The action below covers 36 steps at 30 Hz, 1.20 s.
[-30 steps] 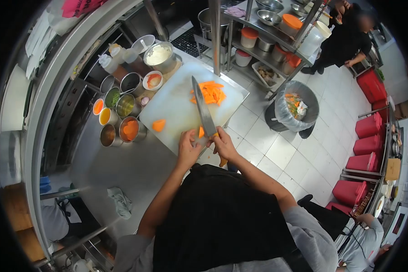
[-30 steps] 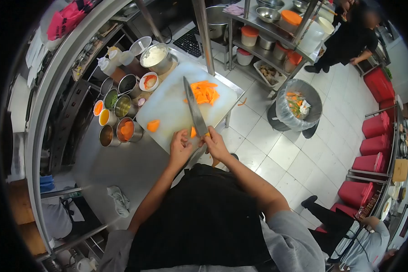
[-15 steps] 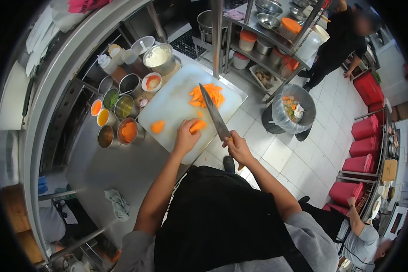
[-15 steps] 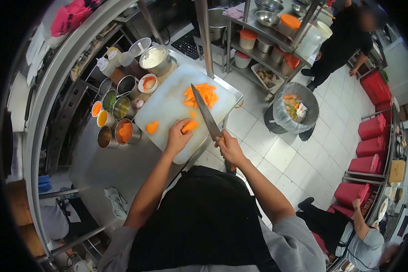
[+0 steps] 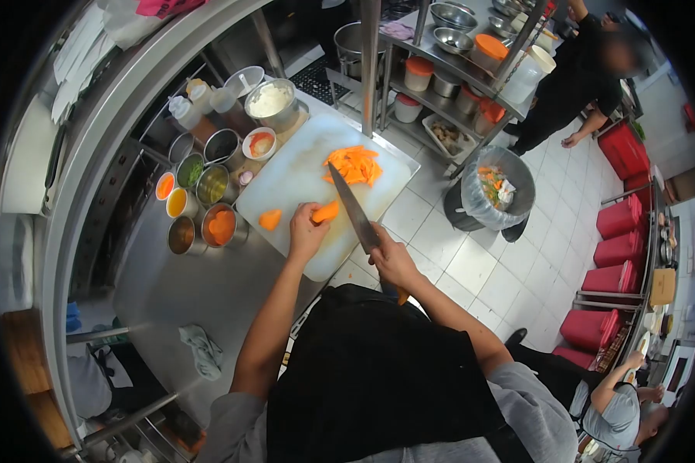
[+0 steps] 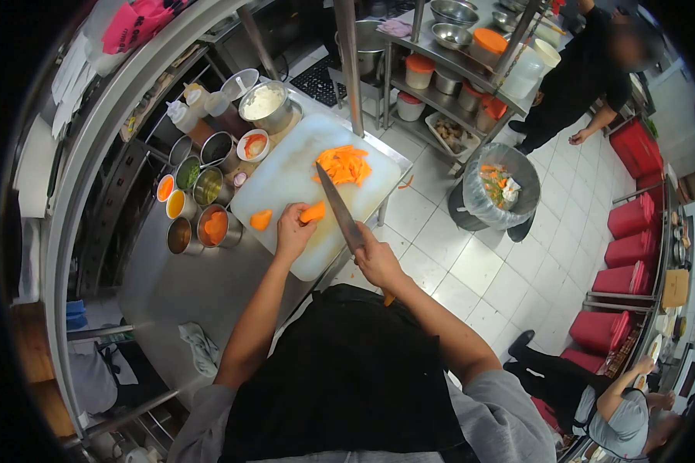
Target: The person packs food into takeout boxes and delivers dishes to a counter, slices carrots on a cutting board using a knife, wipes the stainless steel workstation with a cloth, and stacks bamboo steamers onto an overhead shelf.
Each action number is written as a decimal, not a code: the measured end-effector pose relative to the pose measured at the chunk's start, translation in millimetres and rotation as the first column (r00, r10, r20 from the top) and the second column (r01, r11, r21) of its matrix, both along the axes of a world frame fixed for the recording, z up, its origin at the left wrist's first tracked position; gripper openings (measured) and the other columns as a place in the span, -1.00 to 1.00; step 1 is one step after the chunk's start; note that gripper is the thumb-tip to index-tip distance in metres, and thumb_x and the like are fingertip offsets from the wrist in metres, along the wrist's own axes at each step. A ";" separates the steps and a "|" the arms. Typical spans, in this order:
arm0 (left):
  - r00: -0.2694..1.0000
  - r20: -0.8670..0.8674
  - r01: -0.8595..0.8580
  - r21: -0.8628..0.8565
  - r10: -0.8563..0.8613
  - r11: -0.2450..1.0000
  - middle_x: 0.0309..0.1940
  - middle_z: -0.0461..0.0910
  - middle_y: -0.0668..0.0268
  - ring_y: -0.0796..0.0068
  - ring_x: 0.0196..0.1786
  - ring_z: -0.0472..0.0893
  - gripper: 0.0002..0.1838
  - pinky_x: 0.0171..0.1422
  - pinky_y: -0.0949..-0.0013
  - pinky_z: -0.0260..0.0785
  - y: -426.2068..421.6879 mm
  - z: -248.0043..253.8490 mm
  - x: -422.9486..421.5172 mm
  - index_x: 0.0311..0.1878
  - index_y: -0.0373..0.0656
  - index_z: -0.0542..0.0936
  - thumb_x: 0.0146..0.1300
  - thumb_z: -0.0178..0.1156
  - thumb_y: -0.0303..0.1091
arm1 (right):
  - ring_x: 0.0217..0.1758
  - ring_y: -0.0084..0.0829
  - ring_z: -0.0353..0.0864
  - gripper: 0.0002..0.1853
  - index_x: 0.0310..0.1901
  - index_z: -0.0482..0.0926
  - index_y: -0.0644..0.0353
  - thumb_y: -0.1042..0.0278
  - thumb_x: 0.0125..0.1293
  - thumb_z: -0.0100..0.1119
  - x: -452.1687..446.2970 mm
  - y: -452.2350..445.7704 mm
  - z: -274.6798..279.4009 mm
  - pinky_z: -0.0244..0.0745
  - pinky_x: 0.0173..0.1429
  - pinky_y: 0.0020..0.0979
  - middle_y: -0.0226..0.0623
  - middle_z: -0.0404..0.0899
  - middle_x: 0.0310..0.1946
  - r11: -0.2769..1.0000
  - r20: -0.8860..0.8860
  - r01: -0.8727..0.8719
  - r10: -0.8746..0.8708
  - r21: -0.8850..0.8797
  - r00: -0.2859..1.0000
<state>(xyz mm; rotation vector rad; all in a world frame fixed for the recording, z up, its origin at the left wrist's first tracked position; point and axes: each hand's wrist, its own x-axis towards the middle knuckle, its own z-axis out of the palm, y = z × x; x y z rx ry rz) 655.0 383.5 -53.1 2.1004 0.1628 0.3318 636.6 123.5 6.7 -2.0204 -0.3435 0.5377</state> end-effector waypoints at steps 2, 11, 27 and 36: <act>1.000 0.000 0.009 0.016 -0.009 1.000 -0.15 0.60 0.16 0.31 -0.24 0.71 -0.64 -0.13 0.34 0.60 -1.1 7.8 -3.6 0.01 -0.33 0.62 0.12 0.41 -0.57 | -0.29 0.12 0.76 -0.31 0.61 0.16 0.10 0.38 0.46 0.00 -0.5 0.1 6.4 0.63 -0.05 0.03 0.08 0.73 -0.39 0.999 0.057 -0.012 0.014 -0.038 0.998; 0.998 0.067 -0.002 -0.123 0.010 0.992 -0.16 0.59 0.19 0.44 -0.28 0.70 -0.69 -0.19 0.41 0.59 -13.5 18.2 -11.2 -0.03 -0.35 0.60 0.13 0.38 -0.64 | -0.26 -0.01 0.80 -0.32 0.62 0.19 0.16 0.39 0.46 -0.07 2.0 0.1 21.0 0.65 0.00 -0.07 0.01 0.73 -0.39 0.977 0.018 -0.131 0.136 -0.170 0.991; 0.988 0.150 -0.002 -0.236 0.038 0.972 0.01 0.54 0.14 0.36 -0.05 0.69 -0.65 0.01 0.40 0.69 -15.2 -1.2 -12.6 -0.02 -0.41 0.56 0.08 0.29 -0.75 | -0.38 0.13 0.72 -0.34 0.58 0.21 0.29 0.37 0.47 -0.01 -1.6 -2.8 43.9 0.61 -0.14 0.00 0.14 0.66 -0.49 0.956 0.026 -0.174 0.185 -0.236 0.982; 0.989 0.143 0.003 -0.265 0.037 0.964 0.00 0.56 0.14 0.36 -0.03 0.69 -0.63 0.03 0.39 0.71 -13.2 -3.3 -12.0 -0.04 -0.40 0.58 0.03 0.32 -0.76 | -0.36 0.32 0.68 -0.36 0.56 0.22 0.33 0.34 0.50 0.04 1.3 4.4 46.0 0.59 -0.14 0.16 0.34 0.63 -0.46 0.938 0.066 -0.178 0.207 -0.296 0.976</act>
